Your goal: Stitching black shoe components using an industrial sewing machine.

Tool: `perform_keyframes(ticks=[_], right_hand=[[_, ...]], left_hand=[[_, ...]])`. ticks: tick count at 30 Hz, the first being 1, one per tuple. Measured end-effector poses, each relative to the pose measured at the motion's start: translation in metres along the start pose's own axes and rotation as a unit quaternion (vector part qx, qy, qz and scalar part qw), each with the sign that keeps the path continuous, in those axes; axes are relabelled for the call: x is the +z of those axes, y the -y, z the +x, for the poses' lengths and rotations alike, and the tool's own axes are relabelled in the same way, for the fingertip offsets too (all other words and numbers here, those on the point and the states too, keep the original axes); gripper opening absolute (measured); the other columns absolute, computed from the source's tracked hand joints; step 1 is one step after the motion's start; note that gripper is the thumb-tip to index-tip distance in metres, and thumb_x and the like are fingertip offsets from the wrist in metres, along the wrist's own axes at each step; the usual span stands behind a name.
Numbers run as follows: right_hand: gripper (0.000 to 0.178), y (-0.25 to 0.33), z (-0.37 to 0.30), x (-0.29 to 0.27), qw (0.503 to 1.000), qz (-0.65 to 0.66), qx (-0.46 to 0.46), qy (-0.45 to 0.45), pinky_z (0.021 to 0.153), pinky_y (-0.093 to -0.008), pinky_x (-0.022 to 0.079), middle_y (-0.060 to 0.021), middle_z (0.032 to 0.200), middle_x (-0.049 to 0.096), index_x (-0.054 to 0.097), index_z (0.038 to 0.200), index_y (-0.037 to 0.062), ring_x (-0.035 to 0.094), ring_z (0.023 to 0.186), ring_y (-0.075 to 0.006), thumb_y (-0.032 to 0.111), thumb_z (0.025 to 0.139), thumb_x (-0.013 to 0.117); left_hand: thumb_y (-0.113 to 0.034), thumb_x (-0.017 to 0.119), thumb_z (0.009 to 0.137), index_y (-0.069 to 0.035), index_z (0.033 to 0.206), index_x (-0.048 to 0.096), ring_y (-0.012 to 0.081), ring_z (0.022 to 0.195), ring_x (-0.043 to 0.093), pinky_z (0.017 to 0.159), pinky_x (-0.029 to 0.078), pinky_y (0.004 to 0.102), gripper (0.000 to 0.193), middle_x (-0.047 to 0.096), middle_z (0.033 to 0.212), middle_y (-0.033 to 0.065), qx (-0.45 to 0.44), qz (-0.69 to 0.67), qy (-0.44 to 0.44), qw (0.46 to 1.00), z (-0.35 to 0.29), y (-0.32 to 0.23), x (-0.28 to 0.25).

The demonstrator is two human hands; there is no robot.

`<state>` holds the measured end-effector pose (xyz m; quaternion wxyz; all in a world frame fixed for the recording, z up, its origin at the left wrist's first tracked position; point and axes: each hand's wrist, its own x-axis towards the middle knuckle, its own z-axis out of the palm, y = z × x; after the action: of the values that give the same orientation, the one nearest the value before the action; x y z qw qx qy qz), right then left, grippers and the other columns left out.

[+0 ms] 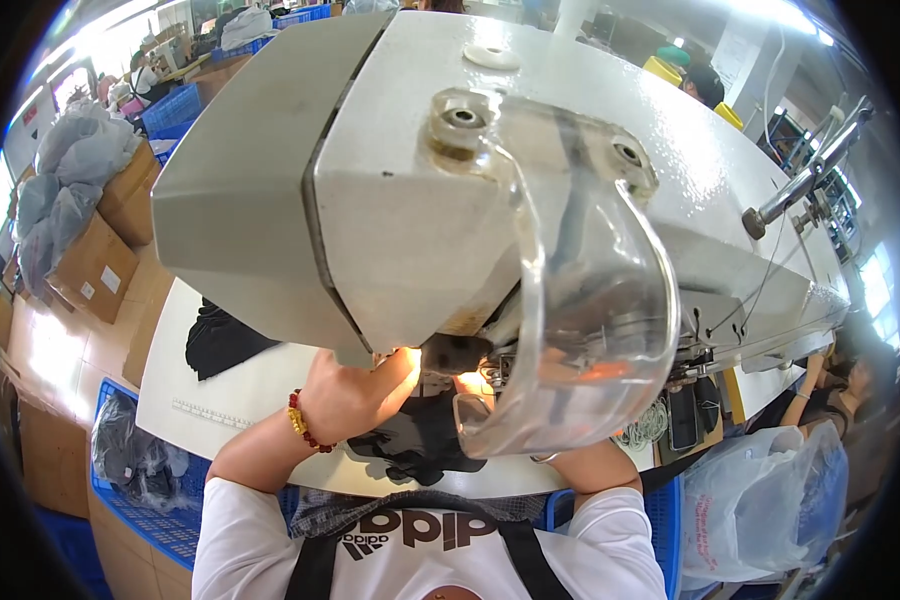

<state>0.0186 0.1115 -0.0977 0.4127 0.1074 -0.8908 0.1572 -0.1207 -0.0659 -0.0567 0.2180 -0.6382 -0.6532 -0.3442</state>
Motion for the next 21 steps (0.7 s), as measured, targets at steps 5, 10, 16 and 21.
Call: perform_keyframes(ticks=[5,10,16,21], right_hand=[[0.015,0.028,0.015,-0.018,0.996,0.050,0.056,-0.050,0.051,-0.0388,0.040,-0.0060,0.068,0.062,0.067,0.084,0.0081,0.059,0.058,-0.0255,0.010,0.069,0.064],[0.026,-0.013,-0.065,0.020,0.950,-0.274,-0.124,0.085,0.072,-0.0403,0.039,-0.0062,0.093,0.059,0.060,0.101,0.0064,0.056,0.082,-0.0233,0.020,0.080,0.054],[0.048,-0.059,-0.137,0.059,0.643,-0.634,-0.333,0.270,0.105,-0.0383,0.036,-0.0039,0.131,0.053,0.049,0.131,0.0051,0.051,0.119,-0.0166,0.037,0.098,0.037],[0.054,-0.025,-0.071,0.026,0.413,-0.779,-0.383,0.276,0.105,-0.0357,0.037,-0.0053,0.125,0.054,0.051,0.131,0.0133,0.053,0.113,-0.0206,0.048,0.090,0.047]], left_hand=[[-0.005,0.072,0.070,-0.005,0.088,0.063,0.0300,0.086,0.059,0.071,0.048,0.0393,0.020,0.060,0.099,0.0109,0.019,0.014,-0.029,0.999,0.006,0.002,-0.002],[-0.007,0.072,0.072,-0.004,0.091,0.062,0.0308,0.087,0.059,0.073,0.049,0.0401,0.022,0.060,0.100,0.0124,0.010,0.027,-0.023,0.999,0.003,0.001,0.000],[-0.008,0.072,0.072,-0.004,0.089,0.062,0.0309,0.087,0.059,0.071,0.049,0.0400,0.020,0.061,0.100,0.0126,0.020,0.026,-0.052,0.998,0.005,0.003,-0.002],[-0.002,0.068,0.068,-0.006,0.082,0.063,0.0280,0.076,0.061,0.063,0.048,0.0373,0.015,0.063,0.089,0.0082,-0.002,-0.020,-0.034,0.999,0.006,0.008,-0.003]])
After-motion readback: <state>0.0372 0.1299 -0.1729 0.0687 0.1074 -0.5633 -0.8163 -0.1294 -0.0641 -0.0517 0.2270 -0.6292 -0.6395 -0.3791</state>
